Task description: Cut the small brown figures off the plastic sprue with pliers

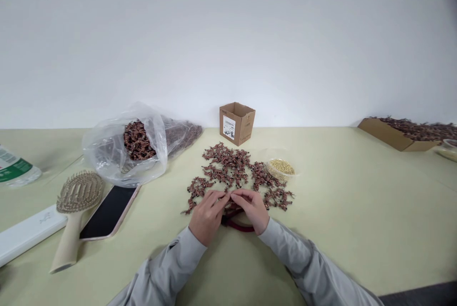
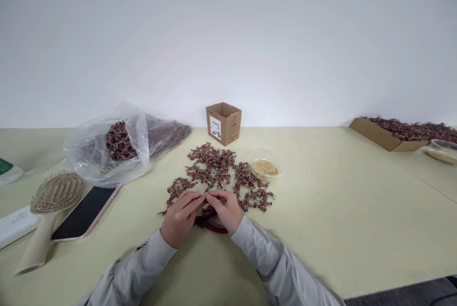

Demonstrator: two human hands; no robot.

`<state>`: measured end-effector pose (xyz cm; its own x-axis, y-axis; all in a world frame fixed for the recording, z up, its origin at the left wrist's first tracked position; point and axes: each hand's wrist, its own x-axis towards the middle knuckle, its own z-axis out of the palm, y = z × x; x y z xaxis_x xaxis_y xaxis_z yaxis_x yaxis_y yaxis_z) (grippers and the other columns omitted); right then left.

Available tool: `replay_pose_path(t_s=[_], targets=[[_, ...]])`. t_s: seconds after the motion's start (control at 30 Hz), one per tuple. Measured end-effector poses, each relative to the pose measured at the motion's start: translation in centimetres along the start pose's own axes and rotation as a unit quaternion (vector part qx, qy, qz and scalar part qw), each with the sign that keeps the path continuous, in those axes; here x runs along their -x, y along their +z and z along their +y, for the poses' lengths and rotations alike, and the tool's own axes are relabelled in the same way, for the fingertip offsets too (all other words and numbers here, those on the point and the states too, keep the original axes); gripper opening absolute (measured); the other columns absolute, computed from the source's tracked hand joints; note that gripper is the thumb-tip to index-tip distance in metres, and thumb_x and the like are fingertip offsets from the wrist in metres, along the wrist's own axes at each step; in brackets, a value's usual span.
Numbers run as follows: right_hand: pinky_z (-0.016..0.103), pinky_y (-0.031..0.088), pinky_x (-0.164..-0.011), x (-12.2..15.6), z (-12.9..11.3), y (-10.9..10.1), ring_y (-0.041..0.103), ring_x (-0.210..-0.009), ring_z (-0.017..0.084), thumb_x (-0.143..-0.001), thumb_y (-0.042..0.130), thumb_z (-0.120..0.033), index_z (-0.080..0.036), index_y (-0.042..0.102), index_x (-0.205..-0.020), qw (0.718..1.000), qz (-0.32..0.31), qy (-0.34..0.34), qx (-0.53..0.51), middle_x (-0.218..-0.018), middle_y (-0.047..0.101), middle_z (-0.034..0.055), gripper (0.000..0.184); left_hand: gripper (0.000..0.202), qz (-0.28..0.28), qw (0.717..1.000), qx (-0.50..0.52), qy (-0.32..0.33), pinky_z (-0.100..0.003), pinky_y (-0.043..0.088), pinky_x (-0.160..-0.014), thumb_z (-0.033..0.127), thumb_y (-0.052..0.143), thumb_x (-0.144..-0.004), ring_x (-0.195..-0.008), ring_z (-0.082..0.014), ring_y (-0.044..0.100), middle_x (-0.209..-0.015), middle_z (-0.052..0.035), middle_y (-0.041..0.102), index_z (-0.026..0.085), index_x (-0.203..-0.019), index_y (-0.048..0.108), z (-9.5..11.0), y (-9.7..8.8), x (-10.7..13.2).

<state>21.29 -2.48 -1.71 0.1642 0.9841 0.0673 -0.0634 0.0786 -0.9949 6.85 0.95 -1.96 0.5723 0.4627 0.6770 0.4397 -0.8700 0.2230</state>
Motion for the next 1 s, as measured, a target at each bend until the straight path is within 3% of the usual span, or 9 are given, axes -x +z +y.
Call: replay_pose_path(t_s=[0.3,0.57,1.0], targets=[[0.024,0.041,-0.061,0.05,-0.33,0.02,0.053,-0.061,0.013,-0.067,0.061,-0.032,-0.016,0.065,-0.065,1.000,-0.003,0.016,-0.027,-0.062,0.061,0.0002,0.016,0.017,0.001,1.000,0.005,0.001,-0.031,0.048,-0.068,0.009,0.047,-0.079,-0.078,-0.0174,0.051,-0.082,-0.0080,0.060,0.014,-0.091,0.059,0.30,-0.12,-0.29],[0.026,0.045,-0.059,0.08,-0.30,0.02,0.055,-0.058,0.012,-0.062,0.067,-0.033,-0.016,0.065,-0.066,0.990,-0.022,0.082,-0.117,-0.061,0.062,0.0005,0.018,0.015,0.021,1.000,0.007,0.005,-0.030,0.048,-0.066,0.011,0.048,-0.079,-0.074,-0.0163,0.053,-0.079,-0.0068,0.061,0.016,-0.086,0.061,0.56,-0.35,-0.50],[0.030,0.048,-0.061,0.08,-0.69,-0.10,0.057,-0.058,0.013,-0.054,0.073,-0.033,-0.013,0.066,-0.065,0.964,-0.046,0.151,-0.215,-0.060,0.060,0.0014,0.024,0.019,0.064,0.996,0.027,0.050,-0.031,0.050,-0.068,0.009,0.054,-0.075,-0.077,-0.0161,0.057,-0.082,-0.0059,0.065,0.016,-0.092,0.059,0.19,-0.51,-0.07]])
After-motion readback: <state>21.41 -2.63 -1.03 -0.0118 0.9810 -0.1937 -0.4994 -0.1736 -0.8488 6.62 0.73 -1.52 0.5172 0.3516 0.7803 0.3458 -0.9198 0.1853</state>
